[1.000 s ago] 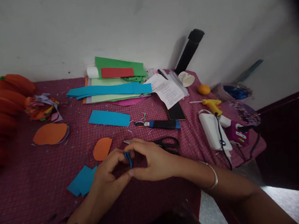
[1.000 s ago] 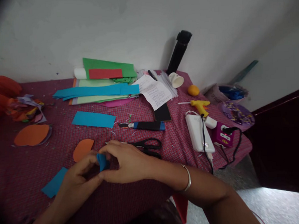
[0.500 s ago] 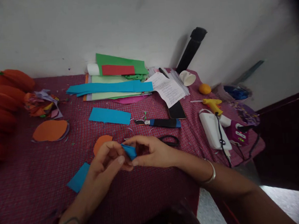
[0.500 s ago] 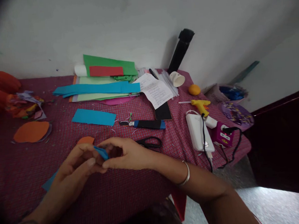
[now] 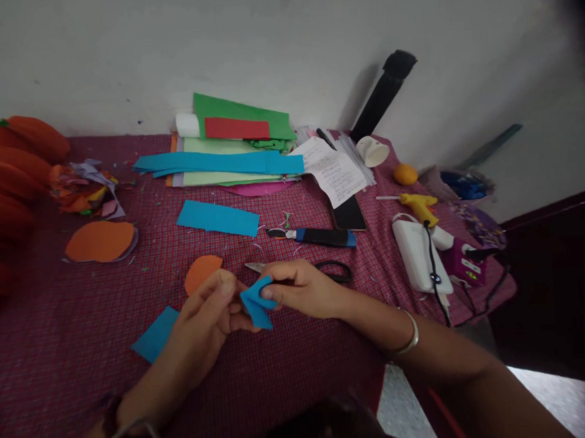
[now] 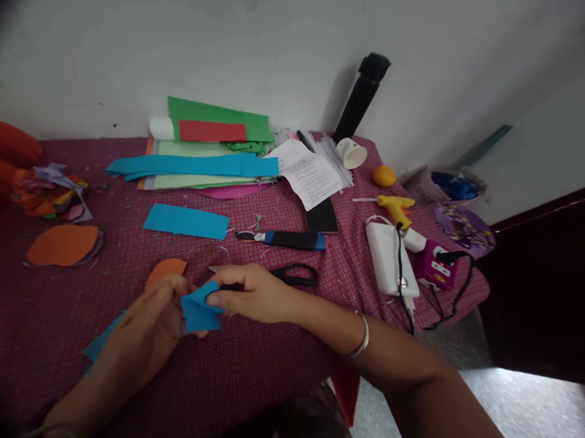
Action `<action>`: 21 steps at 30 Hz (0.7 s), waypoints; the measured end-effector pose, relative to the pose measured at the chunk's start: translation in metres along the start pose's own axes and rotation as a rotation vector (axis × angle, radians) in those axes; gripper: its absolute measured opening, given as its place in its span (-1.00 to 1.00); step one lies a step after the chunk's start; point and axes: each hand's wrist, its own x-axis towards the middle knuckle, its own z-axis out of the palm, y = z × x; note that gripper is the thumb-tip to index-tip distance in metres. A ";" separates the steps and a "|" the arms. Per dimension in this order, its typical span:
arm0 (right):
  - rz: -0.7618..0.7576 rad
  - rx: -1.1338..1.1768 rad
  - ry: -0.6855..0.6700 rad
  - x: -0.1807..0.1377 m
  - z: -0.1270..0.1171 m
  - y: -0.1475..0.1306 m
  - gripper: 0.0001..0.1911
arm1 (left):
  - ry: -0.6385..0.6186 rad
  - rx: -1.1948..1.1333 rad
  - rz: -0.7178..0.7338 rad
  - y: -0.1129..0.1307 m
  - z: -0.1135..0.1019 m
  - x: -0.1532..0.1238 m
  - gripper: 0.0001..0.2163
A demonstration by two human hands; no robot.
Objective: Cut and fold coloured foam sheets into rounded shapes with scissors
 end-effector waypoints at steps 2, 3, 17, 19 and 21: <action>0.003 -0.097 0.048 0.000 -0.001 0.000 -0.75 | -0.021 0.026 -0.032 0.001 -0.003 0.000 -0.76; -0.004 -0.142 0.076 0.001 -0.001 -0.001 -0.73 | -0.021 0.059 -0.041 0.001 -0.005 0.000 -0.78; -0.009 -0.178 0.150 -0.001 -0.001 -0.006 -0.66 | -0.052 0.424 0.097 0.007 -0.007 0.000 -0.80; 0.034 -0.067 0.158 0.001 -0.003 -0.005 -0.61 | -0.044 0.410 0.108 0.008 -0.007 -0.003 -0.74; 0.087 0.011 0.142 0.002 -0.005 -0.004 -0.60 | -0.007 0.394 0.100 0.009 -0.007 -0.005 -0.66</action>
